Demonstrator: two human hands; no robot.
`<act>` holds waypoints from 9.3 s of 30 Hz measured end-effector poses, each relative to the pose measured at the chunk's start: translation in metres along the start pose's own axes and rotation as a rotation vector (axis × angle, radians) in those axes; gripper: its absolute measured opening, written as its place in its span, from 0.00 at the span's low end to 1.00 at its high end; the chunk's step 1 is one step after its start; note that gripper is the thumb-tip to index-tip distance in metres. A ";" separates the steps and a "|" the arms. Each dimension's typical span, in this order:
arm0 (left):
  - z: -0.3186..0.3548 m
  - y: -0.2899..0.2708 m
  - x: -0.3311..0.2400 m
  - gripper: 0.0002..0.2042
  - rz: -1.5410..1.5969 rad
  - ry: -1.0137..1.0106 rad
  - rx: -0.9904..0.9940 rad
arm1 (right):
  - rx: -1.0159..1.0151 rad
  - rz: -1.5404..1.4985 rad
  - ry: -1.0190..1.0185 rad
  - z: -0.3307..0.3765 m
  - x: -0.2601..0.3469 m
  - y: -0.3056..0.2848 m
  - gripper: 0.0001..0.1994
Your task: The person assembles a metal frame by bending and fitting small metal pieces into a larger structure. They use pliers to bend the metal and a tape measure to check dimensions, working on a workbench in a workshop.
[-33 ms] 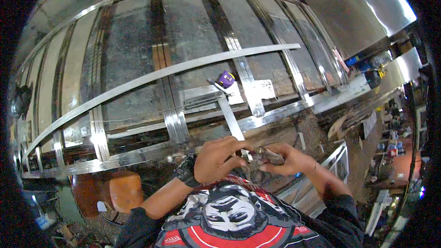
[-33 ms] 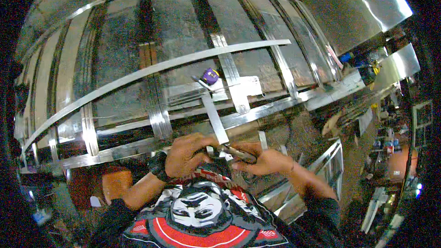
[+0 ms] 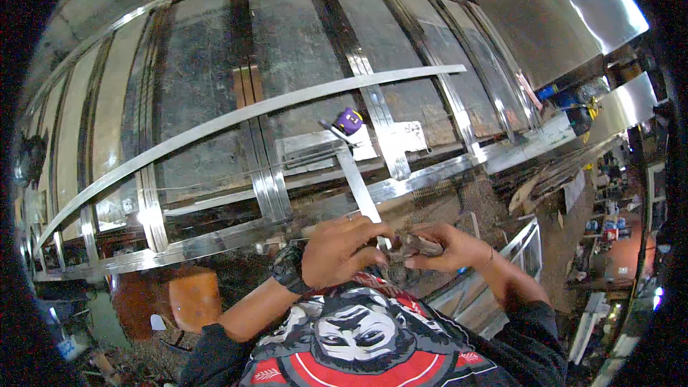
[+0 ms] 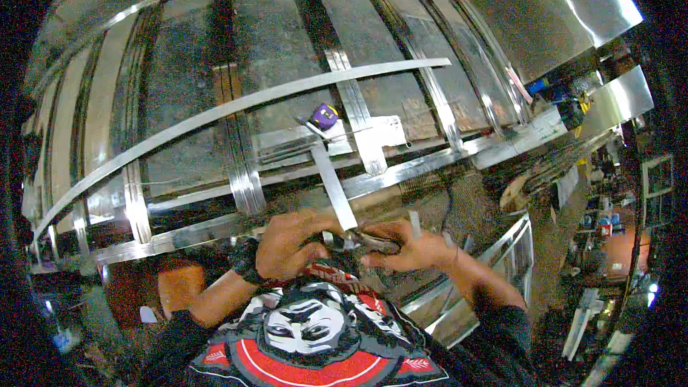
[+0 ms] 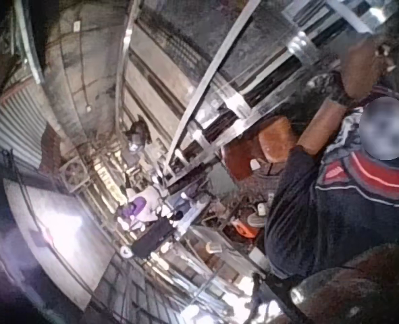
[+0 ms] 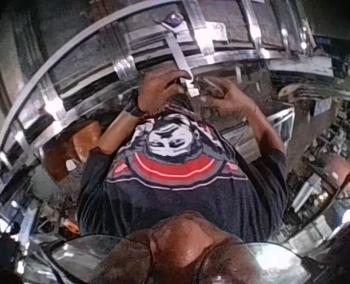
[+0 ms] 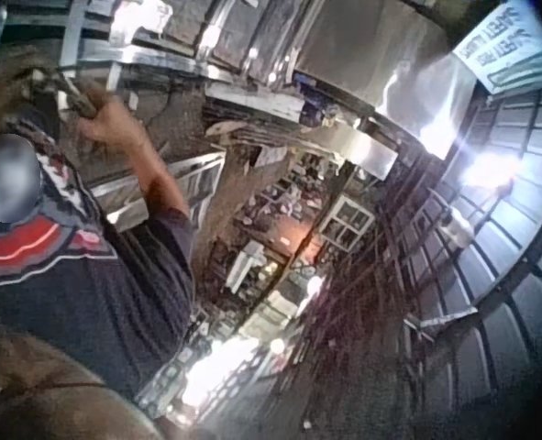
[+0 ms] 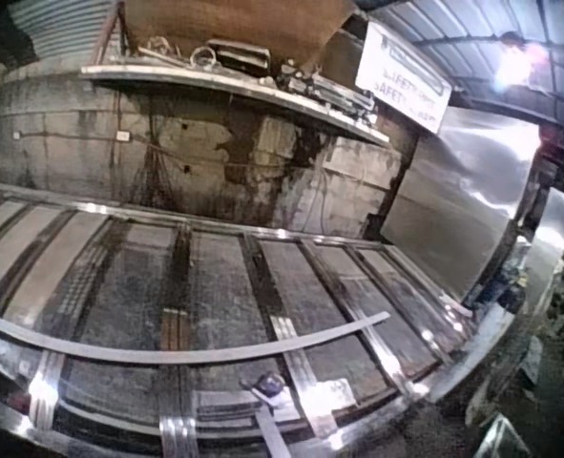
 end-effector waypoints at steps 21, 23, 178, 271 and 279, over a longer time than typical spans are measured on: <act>0.038 0.062 -0.026 0.24 -0.404 -0.059 0.238 | 0.099 0.180 -0.627 -0.066 -0.071 0.045 0.23; 0.034 0.071 -0.026 0.25 -0.426 -0.056 0.236 | 0.007 0.127 -0.744 -0.069 -0.082 0.050 0.24; 0.035 0.057 -0.065 0.25 0.388 -0.501 -0.458 | -0.058 -0.214 -0.443 0.032 -0.016 0.033 0.23; 0.061 0.013 -0.084 0.20 -0.813 -0.137 -0.230 | -0.715 -0.977 -0.492 0.035 -0.093 -0.009 0.22; 0.046 0.015 -0.075 0.20 -0.812 -0.155 -0.172 | -0.665 -0.498 -0.896 0.089 0.019 -0.040 0.19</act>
Point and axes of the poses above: each hand's wrist, its own z-axis away from the middle knuckle, its own y-axis out of the palm, x = y × z, the point moved 6 cm from there along -z, towards the middle knuckle, and after that the axes turned 10 degrees about y, right-handed, at the moved point
